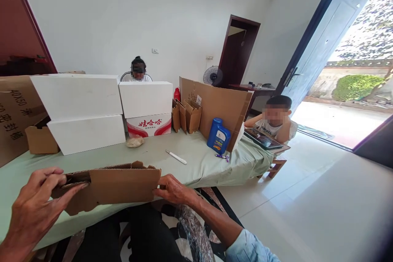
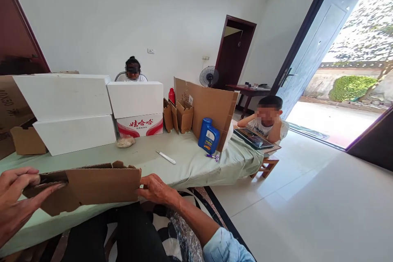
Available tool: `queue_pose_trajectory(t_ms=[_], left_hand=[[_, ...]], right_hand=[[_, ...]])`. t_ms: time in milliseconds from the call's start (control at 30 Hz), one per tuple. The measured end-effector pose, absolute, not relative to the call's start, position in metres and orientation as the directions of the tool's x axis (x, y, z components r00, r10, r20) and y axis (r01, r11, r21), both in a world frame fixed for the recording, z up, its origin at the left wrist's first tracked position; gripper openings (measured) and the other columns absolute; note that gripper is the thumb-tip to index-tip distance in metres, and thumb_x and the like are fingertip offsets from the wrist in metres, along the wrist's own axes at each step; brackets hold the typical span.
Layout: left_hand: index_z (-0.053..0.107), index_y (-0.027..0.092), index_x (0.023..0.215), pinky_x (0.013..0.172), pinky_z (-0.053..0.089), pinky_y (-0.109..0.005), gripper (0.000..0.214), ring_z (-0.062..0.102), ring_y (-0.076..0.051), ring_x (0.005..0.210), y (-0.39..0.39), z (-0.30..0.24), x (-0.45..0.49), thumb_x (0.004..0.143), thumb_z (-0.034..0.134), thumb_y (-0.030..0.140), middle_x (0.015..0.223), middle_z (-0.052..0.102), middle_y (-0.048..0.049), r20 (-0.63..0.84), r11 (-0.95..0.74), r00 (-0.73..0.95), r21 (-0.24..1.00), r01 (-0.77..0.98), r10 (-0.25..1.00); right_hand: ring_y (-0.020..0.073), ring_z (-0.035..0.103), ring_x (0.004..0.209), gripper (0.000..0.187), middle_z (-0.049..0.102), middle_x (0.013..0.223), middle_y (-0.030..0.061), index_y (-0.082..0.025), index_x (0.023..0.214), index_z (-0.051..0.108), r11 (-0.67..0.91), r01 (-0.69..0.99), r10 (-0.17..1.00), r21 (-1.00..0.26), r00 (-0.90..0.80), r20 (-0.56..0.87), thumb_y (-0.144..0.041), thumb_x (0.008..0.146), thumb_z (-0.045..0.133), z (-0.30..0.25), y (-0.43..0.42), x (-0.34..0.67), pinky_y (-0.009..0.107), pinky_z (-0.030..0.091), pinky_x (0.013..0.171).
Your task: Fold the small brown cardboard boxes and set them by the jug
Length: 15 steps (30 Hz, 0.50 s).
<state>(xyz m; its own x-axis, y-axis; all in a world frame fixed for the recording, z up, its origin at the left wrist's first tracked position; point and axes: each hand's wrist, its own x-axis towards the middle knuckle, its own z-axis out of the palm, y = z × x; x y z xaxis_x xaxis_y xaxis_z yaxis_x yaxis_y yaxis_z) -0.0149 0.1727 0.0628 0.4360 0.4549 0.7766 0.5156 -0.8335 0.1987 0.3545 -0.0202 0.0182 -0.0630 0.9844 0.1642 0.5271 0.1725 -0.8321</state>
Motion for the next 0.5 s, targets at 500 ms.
queue_pose_trajectory(t_ms=[500], left_hand=[[0.078,0.030,0.112,0.061,0.052,-0.025,0.042,0.074,-0.019,0.077,0.204,0.053,-0.021,0.105,0.054,0.065,0.128,0.078,-0.0050,0.435,-0.900,0.792,0.128,0.417,0.429]], right_hand=[[0.0170,0.054,0.083,0.034,0.063,0.093,0.0009,-0.019,0.080,0.062,0.317,0.532,0.935,-0.785,-0.038,0.352,-0.043,0.103,0.064,0.004,-0.044,0.366,0.028,0.042,0.077]])
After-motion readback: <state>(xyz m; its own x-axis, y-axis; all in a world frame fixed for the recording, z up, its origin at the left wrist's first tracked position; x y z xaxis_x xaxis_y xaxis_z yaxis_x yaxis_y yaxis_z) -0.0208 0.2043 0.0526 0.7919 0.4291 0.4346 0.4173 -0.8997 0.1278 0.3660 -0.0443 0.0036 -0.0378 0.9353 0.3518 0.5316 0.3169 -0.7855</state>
